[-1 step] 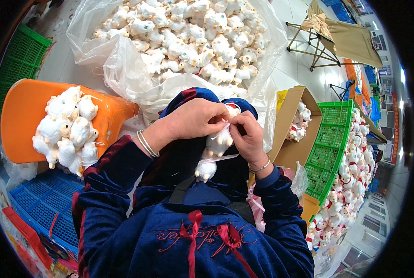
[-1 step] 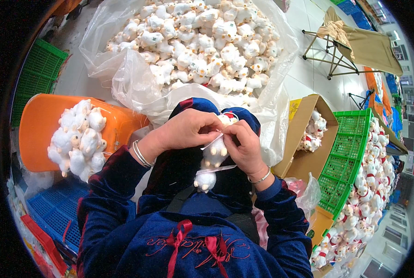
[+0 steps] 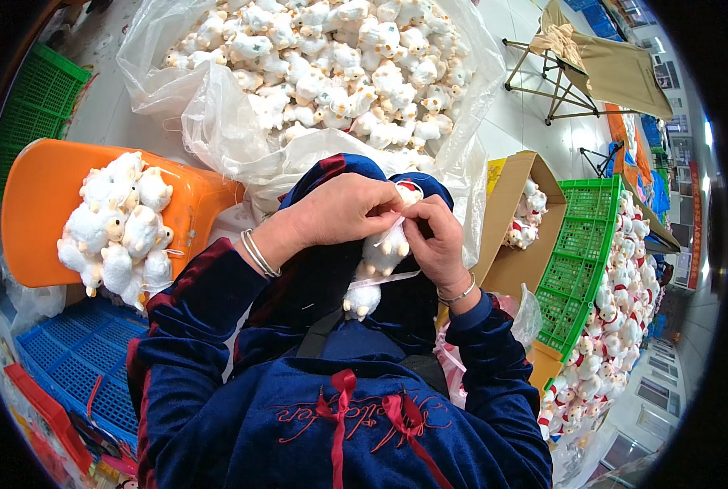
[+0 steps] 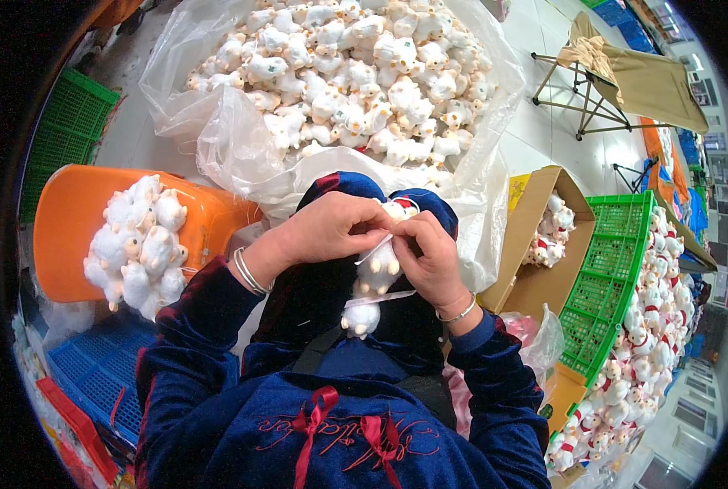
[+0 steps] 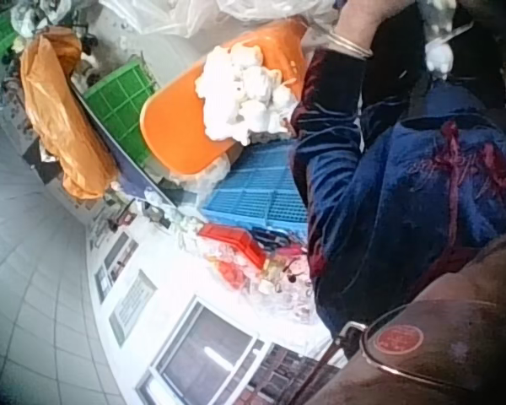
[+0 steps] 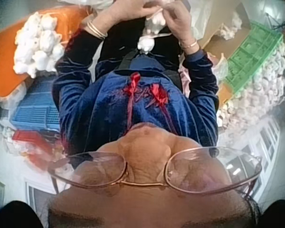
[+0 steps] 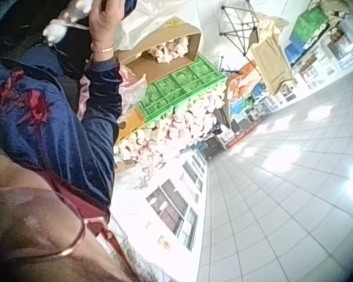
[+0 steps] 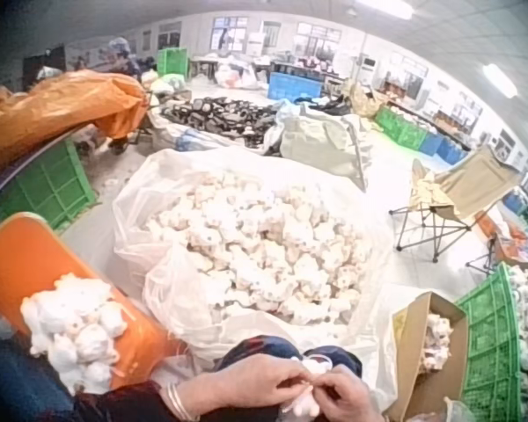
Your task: The person sits on the floor and ties red ribbons around small white plush toys. They pick up each toy, wrap the ribbon, and adjust it before moving to the next one.
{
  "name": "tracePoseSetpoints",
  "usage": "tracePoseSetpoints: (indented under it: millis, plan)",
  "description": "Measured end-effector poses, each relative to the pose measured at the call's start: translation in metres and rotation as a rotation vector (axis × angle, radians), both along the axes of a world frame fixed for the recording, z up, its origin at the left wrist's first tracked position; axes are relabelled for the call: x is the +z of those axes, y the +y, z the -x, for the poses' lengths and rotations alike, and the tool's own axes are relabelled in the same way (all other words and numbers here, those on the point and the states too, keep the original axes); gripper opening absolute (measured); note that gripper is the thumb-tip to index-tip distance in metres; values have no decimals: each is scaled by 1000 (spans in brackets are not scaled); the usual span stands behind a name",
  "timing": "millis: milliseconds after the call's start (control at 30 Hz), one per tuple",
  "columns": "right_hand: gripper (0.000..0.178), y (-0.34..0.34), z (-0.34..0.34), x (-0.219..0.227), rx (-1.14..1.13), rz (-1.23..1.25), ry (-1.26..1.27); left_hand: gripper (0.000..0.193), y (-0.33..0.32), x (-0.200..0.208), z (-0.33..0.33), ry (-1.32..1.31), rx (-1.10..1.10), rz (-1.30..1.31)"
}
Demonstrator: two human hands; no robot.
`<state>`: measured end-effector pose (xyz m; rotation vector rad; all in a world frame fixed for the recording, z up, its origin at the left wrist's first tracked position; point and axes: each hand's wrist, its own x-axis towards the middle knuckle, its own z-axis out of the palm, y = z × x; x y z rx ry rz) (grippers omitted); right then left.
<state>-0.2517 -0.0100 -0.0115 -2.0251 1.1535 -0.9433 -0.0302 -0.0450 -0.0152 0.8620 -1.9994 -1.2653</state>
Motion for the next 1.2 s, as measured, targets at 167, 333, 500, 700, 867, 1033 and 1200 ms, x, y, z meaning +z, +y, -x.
tracePoseSetpoints:
  millis: [167, 333, 500, 700, 867, 1033, 1200]
  plan:
    - [17, 0, 0, -2, -4, -5, 1, 14, 3, -3, 3, 59, 57, 41]
    - [20, 0, -1, -1, -8, -2, -17, 10, 7, 6, 1, 72, 99, -116]
    - [17, 0, -1, -1, -11, 3, -14, 12, 7, 3, 0, 19, 30, -19]
    - [17, 1, -1, 0, -14, -3, -10, 15, 7, 0, 1, 37, 53, 9]
    - [18, 1, -1, -2, -12, 16, -7, 15, 6, -3, 1, 19, 38, 55]
    - [18, 1, -1, 1, -8, 5, -18, 13, 7, 0, 2, -7, 51, 88]
    - [18, 2, -1, -3, 0, -13, -46, 11, 15, 2, 6, -62, 107, 114]
